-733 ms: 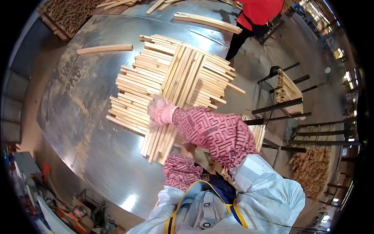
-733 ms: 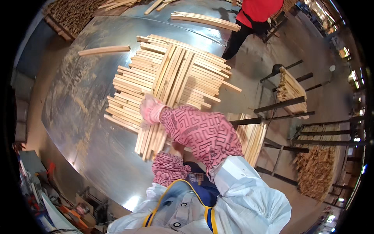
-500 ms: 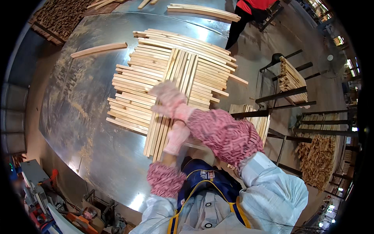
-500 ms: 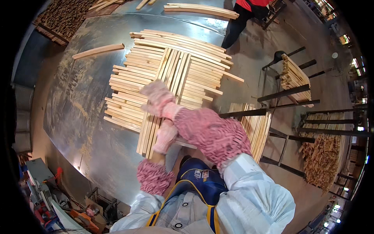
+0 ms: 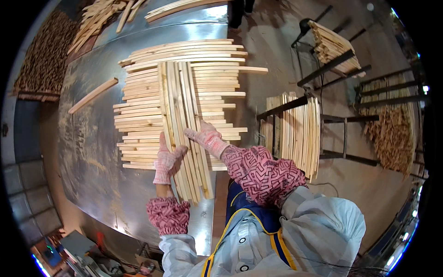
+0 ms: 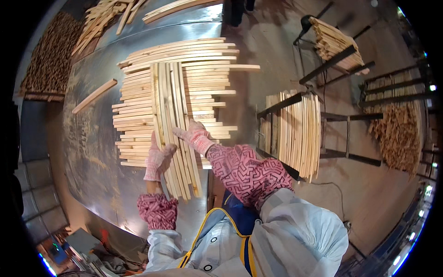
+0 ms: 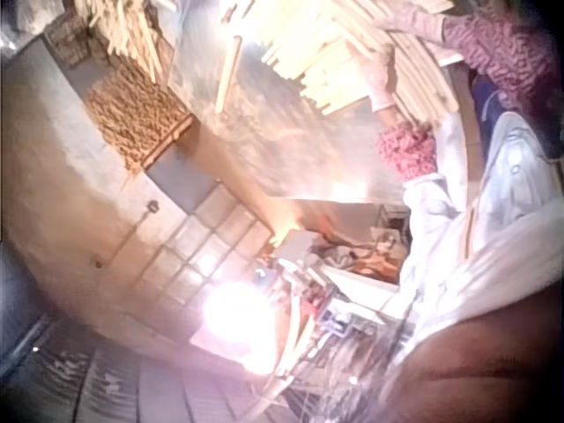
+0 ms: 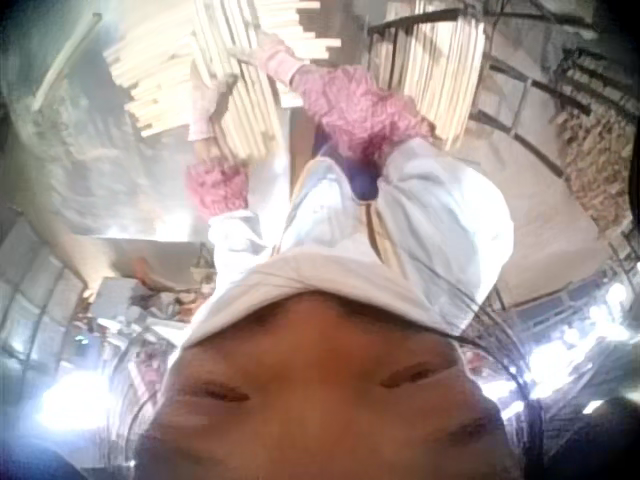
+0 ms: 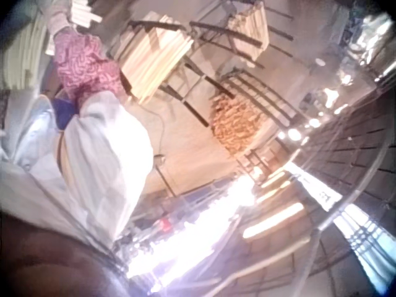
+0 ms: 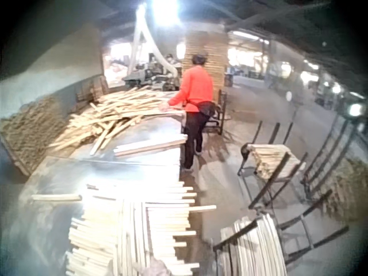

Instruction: The person collects thin wooden sticks from a conveyor belt and a metal table, then stacks them onto a metal rack. Another person in a red shirt is also seen handling the sticks nearby.

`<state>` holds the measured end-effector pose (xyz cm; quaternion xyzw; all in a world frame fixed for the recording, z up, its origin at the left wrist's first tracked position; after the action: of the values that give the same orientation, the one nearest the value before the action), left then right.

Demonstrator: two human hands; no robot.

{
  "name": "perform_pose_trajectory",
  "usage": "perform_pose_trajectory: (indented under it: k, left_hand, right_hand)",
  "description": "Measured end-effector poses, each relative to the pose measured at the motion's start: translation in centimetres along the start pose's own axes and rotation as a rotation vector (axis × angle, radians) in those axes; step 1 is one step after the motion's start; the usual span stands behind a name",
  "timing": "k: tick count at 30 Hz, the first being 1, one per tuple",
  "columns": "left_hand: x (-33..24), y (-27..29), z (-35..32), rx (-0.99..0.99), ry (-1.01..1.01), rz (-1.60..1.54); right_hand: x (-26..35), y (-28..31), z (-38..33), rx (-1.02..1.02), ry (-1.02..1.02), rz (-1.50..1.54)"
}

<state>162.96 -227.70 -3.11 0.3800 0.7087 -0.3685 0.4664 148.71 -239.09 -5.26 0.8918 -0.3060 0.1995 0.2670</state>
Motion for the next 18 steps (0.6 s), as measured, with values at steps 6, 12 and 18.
perform_pose_trajectory:
  k: [6,12,18]
  left_hand:
    - [-4.6,-9.1,-5.0,0.023,-0.084,0.576]
    - [-8.7,-26.4,-9.6,0.174,-0.506,0.34]
    - [-2.5,-48.5,-15.3,0.594,-0.536,0.601]
  right_hand:
    - [-3.4,7.0,-3.6,-0.06,0.111,0.112]
    - [-10.5,22.2,-11.7,-0.078,0.383,0.606]
    - [-27.5,40.9,-19.3,-0.035,0.525,0.819]
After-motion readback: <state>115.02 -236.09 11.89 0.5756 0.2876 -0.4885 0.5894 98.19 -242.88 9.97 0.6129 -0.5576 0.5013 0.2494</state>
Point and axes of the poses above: each hand's wrist, its own z-axis towards the middle knuckle, its own y-axis out of the back of the hand, x = y × z, the point moved 8 cm from there along z, towards the middle knuckle, and after that the axes turned 14 degrees about -y, right-handed, at the moved point
